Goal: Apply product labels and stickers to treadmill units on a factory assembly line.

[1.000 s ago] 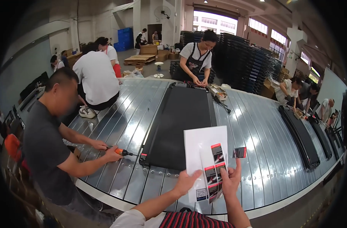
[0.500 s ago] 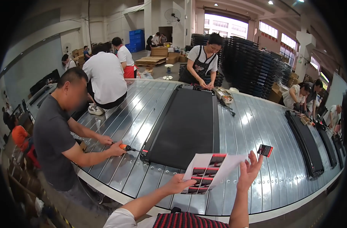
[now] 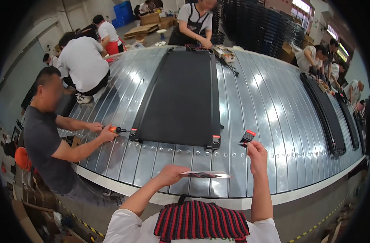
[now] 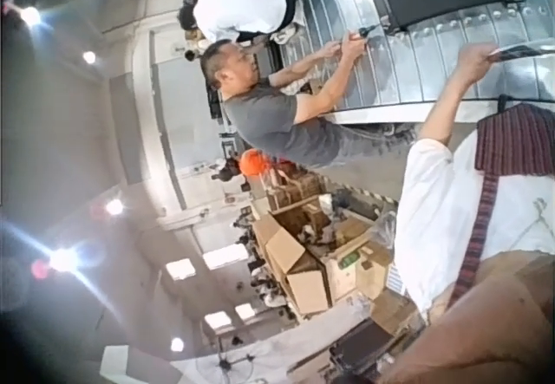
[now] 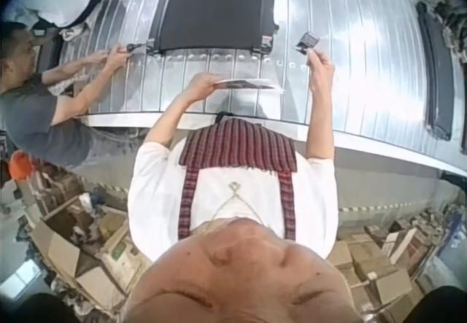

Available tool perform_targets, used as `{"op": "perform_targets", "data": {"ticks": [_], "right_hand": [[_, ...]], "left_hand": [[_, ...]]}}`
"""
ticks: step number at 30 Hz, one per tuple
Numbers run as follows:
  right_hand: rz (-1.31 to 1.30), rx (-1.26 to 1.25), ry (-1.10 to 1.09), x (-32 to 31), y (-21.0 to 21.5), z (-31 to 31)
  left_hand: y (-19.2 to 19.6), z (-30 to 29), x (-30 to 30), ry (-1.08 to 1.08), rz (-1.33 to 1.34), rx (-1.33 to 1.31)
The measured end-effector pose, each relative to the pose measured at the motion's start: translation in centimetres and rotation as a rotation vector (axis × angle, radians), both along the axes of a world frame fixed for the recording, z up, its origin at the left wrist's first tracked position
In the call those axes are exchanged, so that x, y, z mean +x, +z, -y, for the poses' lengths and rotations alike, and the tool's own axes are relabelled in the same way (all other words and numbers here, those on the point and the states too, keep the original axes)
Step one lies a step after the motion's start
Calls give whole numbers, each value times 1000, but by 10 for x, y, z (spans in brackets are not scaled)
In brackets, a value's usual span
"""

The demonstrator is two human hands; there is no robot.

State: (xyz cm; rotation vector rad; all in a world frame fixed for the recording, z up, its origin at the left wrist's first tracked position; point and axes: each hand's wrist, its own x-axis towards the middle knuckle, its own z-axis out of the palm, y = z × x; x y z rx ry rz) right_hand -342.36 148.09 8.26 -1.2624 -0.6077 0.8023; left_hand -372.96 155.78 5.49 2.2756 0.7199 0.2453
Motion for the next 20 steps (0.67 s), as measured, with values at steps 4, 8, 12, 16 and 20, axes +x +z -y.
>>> {"op": "perform_targets", "data": {"ticks": [4, 8, 12, 16, 20], "right_hand": [[-121, -199, 104, 17, -31, -30], [-152, -332, 199, 37, -78, -73], [-126, -424, 260, 43, -113, -108], [-153, -436, 212, 38, -132, -136], [-218, -472, 242, 37, -147, -153]], "left_hand": [[-16, -4, 20, -49, -178, 150], [-30, -16, 43, -60, -175, 196], [-36, -38, 74, -101, -228, 297], [-50, -68, 101, -119, -105, 381], [-63, -98, 126, -162, -180, 406]]}}
